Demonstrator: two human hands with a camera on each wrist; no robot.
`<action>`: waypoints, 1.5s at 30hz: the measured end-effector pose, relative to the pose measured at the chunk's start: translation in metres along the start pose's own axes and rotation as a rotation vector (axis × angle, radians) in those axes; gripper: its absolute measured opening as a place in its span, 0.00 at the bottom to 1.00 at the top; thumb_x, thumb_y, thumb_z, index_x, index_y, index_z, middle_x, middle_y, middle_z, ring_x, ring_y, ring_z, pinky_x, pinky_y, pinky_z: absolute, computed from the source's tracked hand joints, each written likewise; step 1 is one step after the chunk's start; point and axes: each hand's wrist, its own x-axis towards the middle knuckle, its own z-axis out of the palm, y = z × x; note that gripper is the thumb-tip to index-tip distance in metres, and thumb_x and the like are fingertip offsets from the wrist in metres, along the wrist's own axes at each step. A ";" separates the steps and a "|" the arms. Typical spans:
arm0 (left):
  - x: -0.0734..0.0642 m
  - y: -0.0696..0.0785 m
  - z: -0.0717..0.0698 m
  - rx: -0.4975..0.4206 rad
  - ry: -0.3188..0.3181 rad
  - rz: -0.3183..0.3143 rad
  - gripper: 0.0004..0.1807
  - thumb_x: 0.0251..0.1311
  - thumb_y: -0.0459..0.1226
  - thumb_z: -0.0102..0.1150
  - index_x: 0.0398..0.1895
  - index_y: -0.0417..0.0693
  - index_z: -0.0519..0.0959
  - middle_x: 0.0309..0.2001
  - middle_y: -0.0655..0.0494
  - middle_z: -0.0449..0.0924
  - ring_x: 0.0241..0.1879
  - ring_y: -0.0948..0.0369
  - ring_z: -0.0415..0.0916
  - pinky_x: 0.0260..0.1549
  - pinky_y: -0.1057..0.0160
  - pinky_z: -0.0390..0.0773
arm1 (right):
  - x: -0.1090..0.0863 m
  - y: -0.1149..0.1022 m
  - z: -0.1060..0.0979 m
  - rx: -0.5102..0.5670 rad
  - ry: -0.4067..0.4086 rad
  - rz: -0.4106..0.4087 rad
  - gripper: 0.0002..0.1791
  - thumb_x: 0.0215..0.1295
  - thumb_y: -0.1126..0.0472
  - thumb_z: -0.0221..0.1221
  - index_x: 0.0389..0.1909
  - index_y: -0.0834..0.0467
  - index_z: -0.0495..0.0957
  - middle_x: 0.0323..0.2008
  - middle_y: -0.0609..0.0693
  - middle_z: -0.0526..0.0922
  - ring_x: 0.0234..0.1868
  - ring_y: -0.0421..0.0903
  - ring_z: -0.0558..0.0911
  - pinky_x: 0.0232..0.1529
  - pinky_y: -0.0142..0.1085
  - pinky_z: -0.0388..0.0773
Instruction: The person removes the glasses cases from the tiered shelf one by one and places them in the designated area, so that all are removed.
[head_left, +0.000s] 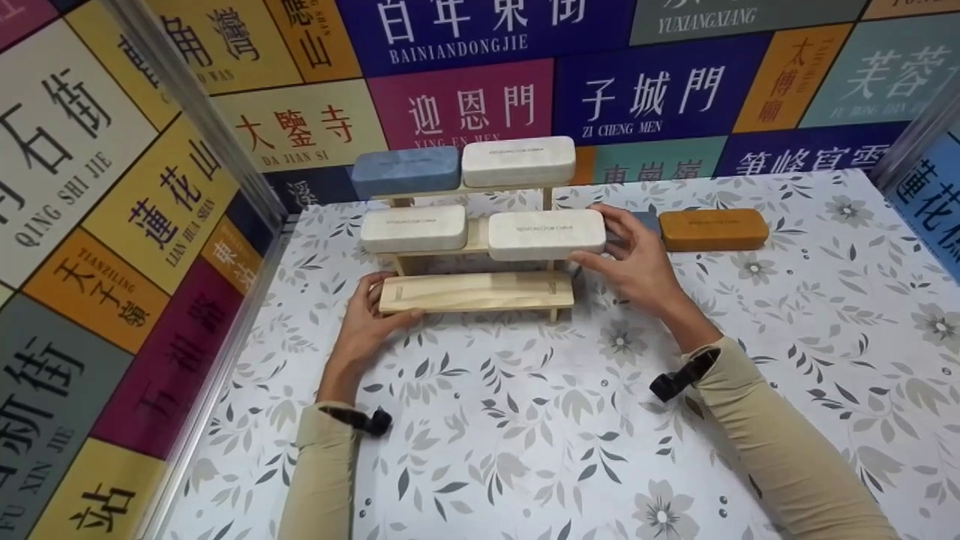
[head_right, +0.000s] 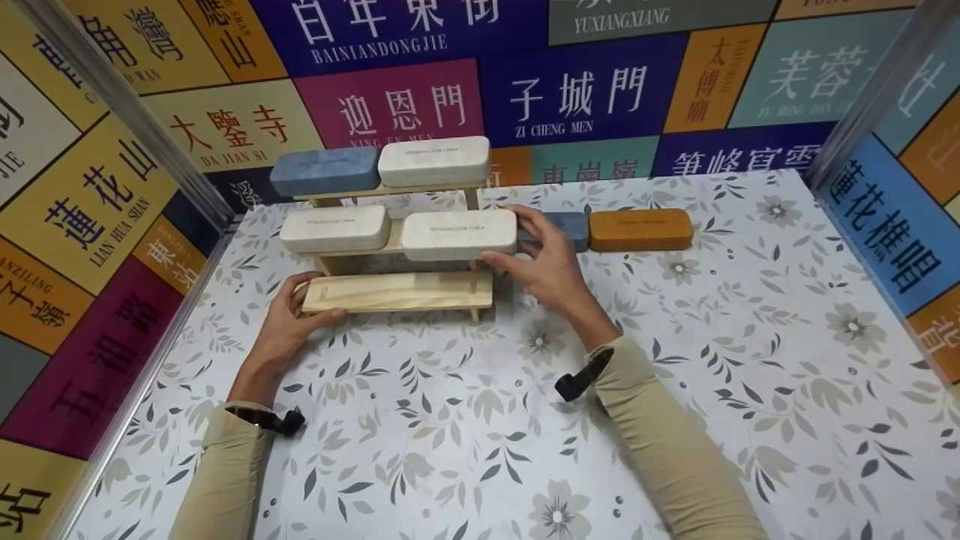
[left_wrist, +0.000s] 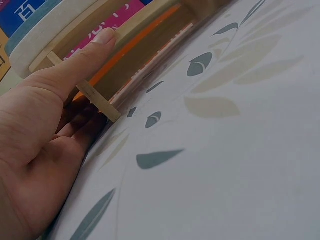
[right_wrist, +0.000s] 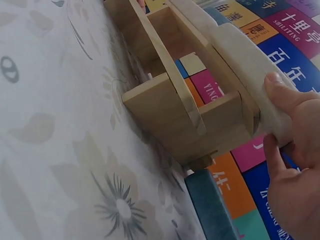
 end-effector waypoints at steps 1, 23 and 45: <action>0.001 0.000 0.000 0.001 -0.001 0.000 0.48 0.54 0.30 0.84 0.76 0.49 0.67 0.69 0.47 0.80 0.64 0.53 0.81 0.62 0.64 0.82 | -0.001 0.000 -0.002 0.021 0.000 0.003 0.43 0.64 0.63 0.77 0.79 0.57 0.69 0.74 0.57 0.78 0.68 0.45 0.81 0.64 0.30 0.82; -0.002 0.000 -0.002 0.015 -0.018 0.014 0.47 0.57 0.31 0.83 0.77 0.49 0.66 0.69 0.46 0.79 0.64 0.54 0.81 0.61 0.65 0.82 | -0.032 0.000 -0.074 0.170 0.075 0.025 0.43 0.67 0.73 0.71 0.80 0.61 0.65 0.78 0.60 0.71 0.68 0.44 0.81 0.63 0.29 0.83; -0.001 0.002 0.000 -0.012 -0.004 -0.014 0.49 0.54 0.31 0.85 0.76 0.50 0.66 0.70 0.48 0.79 0.65 0.53 0.81 0.63 0.64 0.82 | -0.043 0.017 -0.100 -0.001 0.087 0.241 0.50 0.65 0.65 0.76 0.84 0.57 0.59 0.82 0.60 0.64 0.78 0.53 0.71 0.65 0.26 0.79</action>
